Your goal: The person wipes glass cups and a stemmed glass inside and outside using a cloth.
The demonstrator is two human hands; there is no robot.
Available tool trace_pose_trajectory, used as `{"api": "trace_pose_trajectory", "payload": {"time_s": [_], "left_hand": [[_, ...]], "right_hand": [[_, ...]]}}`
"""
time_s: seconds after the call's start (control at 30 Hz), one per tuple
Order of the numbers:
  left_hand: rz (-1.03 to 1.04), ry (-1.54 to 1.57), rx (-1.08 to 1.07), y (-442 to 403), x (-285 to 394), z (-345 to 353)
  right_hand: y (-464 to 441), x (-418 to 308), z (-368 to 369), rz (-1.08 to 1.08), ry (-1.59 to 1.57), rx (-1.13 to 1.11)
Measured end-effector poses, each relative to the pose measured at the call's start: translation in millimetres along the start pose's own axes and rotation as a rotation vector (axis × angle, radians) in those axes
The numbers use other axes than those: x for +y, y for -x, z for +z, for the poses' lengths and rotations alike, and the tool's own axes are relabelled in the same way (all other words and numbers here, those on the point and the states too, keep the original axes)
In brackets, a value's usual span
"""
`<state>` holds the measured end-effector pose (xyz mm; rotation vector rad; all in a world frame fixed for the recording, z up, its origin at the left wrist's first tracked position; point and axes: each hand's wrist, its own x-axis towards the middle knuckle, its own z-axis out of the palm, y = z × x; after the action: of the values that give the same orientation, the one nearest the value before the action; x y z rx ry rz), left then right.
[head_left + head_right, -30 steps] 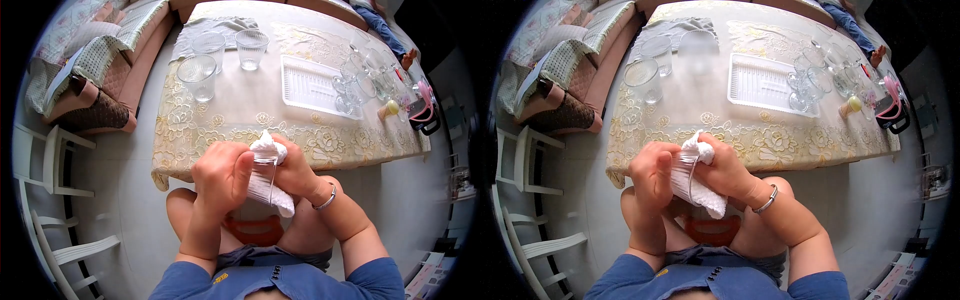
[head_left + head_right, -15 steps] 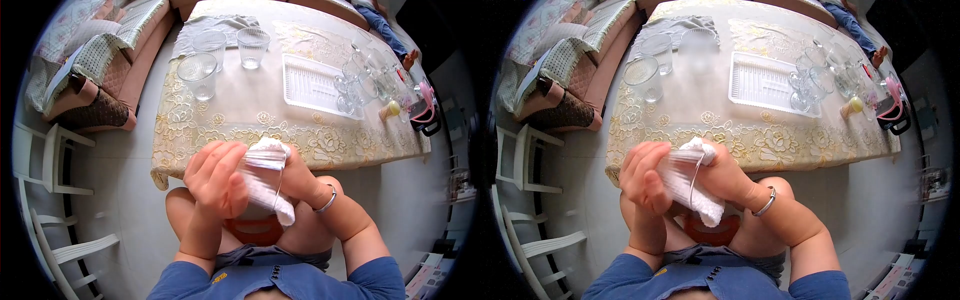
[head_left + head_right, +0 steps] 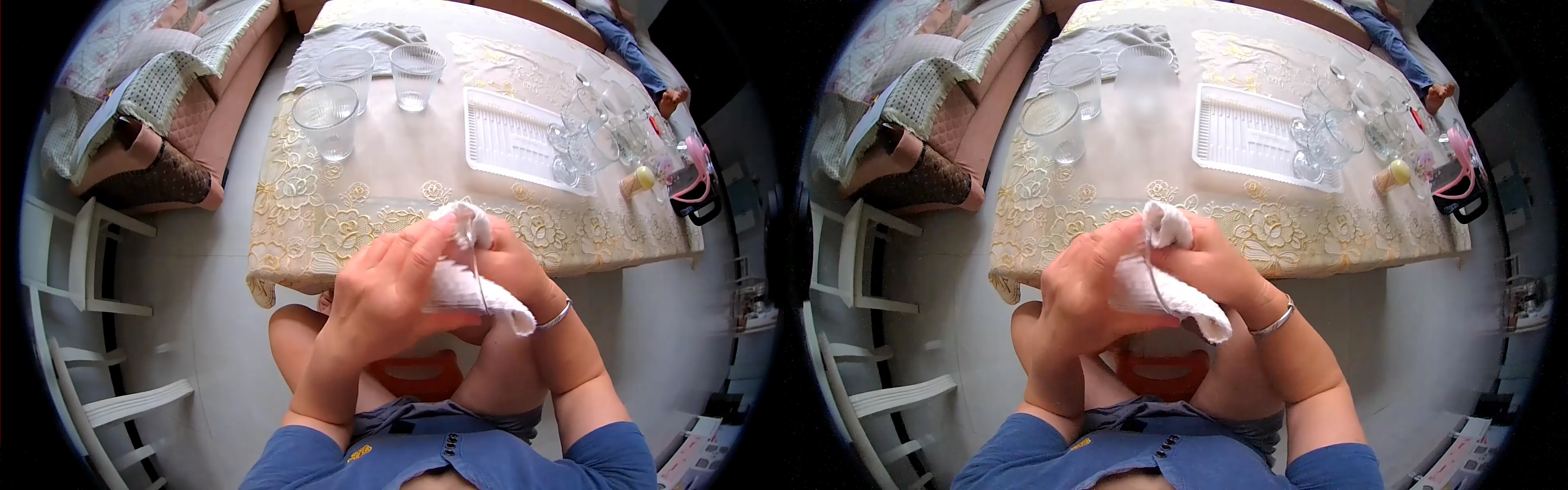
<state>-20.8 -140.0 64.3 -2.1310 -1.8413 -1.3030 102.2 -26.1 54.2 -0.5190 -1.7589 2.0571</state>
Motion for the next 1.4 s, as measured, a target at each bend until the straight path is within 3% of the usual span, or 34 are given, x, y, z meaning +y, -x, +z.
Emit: {"api": "trace_pose_trajectory", "payload": {"time_s": [0.07,0.17,0.27,0.3,0.33,0.4,0.47,0.53,0.63,0.7,0.8,0.87,0.93,1.1,1.13,1.2,1.23,1.27,1.3,1.4], "left_hand": [[-0.094,0.14,0.147,2,-4,7],[-0.084,0.228,0.264,3,-12,13],[-0.085,0.403,0.361,7,-13,21],[-0.193,0.555,0.394,7,-7,20],[-0.303,0.707,0.427,8,-4,20],[-0.294,0.722,0.439,9,-4,20],[-0.208,0.637,0.505,9,-5,17],[-0.153,0.546,0.491,11,-6,20],[-0.257,0.664,0.624,7,0,29],[-0.084,0.492,0.458,8,-4,30],[-0.072,0.428,0.51,9,-8,46],[-0.069,0.368,0.544,12,-13,52],[-0.023,0.239,0.578,8,-18,51],[0.009,0.217,0.398,7,-25,37],[-0.005,0.273,0.383,9,-27,39],[-0.022,0.201,0.357,9,-29,33],[-0.036,0.13,0.33,8,-29,28],[-0.037,0.129,0.33,7,-32,24],[0.013,0.051,0.267,6,-34,19],[0.055,-0.011,0.159,6,-34,13]], "right_hand": [[7,-15,6,0.188,-0.138,0.152],[10,-4,6,0.084,-0.422,0.18],[12,10,9,-0.285,0.177,0.091],[12,14,9,-0.39,0.35,0.077],[11,16,10,-0.354,0.403,-0.009],[11,13,14,-0.319,0.456,-0.097],[15,-11,26,0.049,-0.026,-0.109],[23,-24,27,0.071,-0.177,-0.162],[21,2,14,0.13,-0.472,-0.228],[15,11,14,-0.061,-0.111,-0.14],[11,-3,11,0.157,0.154,-0.161],[11,2,8,-0.228,0.446,-0.085],[12,15,4,-0.255,0.51,-0.027],[11,24,-7,-0.395,1.201,0.074],[12,22,-8,-0.396,1.2,0.073],[16,15,-5,-0.471,1.127,0.306],[19,5,-2,-0.552,1.45,0.337],[18,4,-6,-0.552,1.449,0.336],[15,2,-10,-0.368,1.178,0.177],[1,0,-8,-0.596,1.178,-0.018]]}}
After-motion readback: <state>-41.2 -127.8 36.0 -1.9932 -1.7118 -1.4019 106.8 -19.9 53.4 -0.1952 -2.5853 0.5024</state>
